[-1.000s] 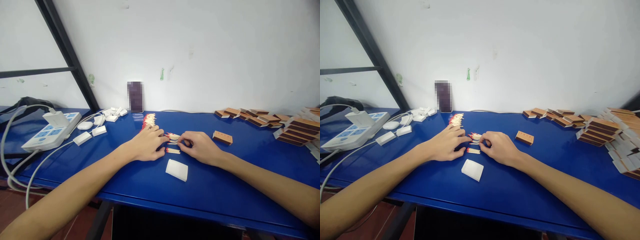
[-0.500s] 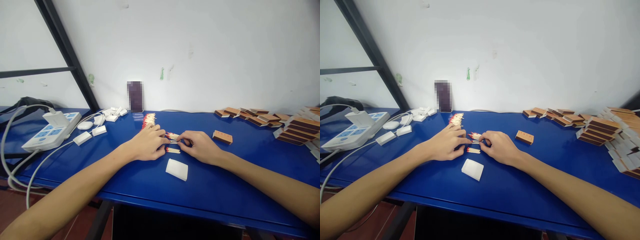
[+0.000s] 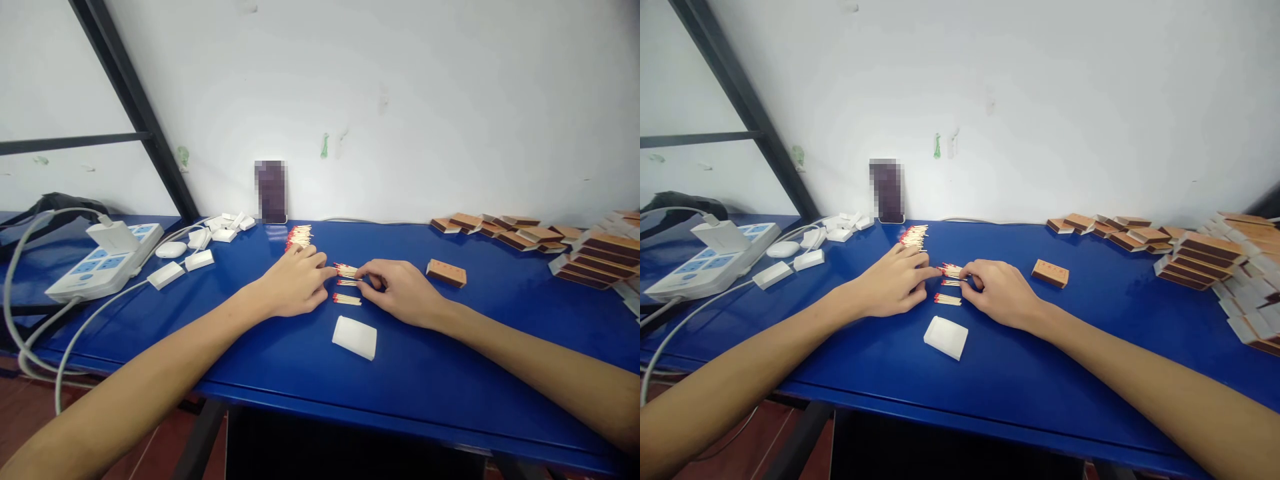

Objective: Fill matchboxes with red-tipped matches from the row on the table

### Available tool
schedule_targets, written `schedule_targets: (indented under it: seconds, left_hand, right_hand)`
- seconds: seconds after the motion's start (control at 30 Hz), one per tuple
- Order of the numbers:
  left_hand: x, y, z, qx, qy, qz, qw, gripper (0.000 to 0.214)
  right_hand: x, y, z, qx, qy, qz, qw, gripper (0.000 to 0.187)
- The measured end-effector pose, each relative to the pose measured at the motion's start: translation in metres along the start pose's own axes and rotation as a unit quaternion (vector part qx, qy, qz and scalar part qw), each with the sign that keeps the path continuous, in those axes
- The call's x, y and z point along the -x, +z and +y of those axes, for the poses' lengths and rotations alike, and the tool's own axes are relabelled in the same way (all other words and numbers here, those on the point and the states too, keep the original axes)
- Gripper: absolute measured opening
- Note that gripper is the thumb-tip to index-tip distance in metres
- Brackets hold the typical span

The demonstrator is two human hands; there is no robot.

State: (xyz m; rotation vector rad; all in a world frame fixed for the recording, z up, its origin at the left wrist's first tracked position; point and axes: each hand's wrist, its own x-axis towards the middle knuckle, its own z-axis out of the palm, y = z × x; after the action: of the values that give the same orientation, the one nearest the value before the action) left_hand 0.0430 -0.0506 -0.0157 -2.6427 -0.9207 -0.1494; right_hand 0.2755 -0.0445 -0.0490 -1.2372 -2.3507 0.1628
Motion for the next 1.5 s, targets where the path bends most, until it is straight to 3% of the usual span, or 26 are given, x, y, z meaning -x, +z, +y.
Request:
schedule_targets:
  seconds: [0.7, 1.0, 1.5]
  left_hand:
    - [0.0, 0.008, -0.005, 0.08, -0.005, -0.027, 0.996, 0.04]
    - [-0.004, 0.011, -0.002, 0.091, -0.01, -0.016, 0.996, 0.032]
    - [-0.001, 0.008, 0.001, 0.092, -0.001, -0.012, 0.996, 0.031]
  right_hand:
    - [-0.001, -0.001, 0.0, -0.032, -0.046, -0.009, 0.998, 0.012]
    - [0.0, -0.001, -0.001, -0.021, -0.018, -0.003, 1.0, 0.016]
    - [0.0, -0.001, -0.001, -0.022, -0.03, -0.005, 0.999, 0.015]
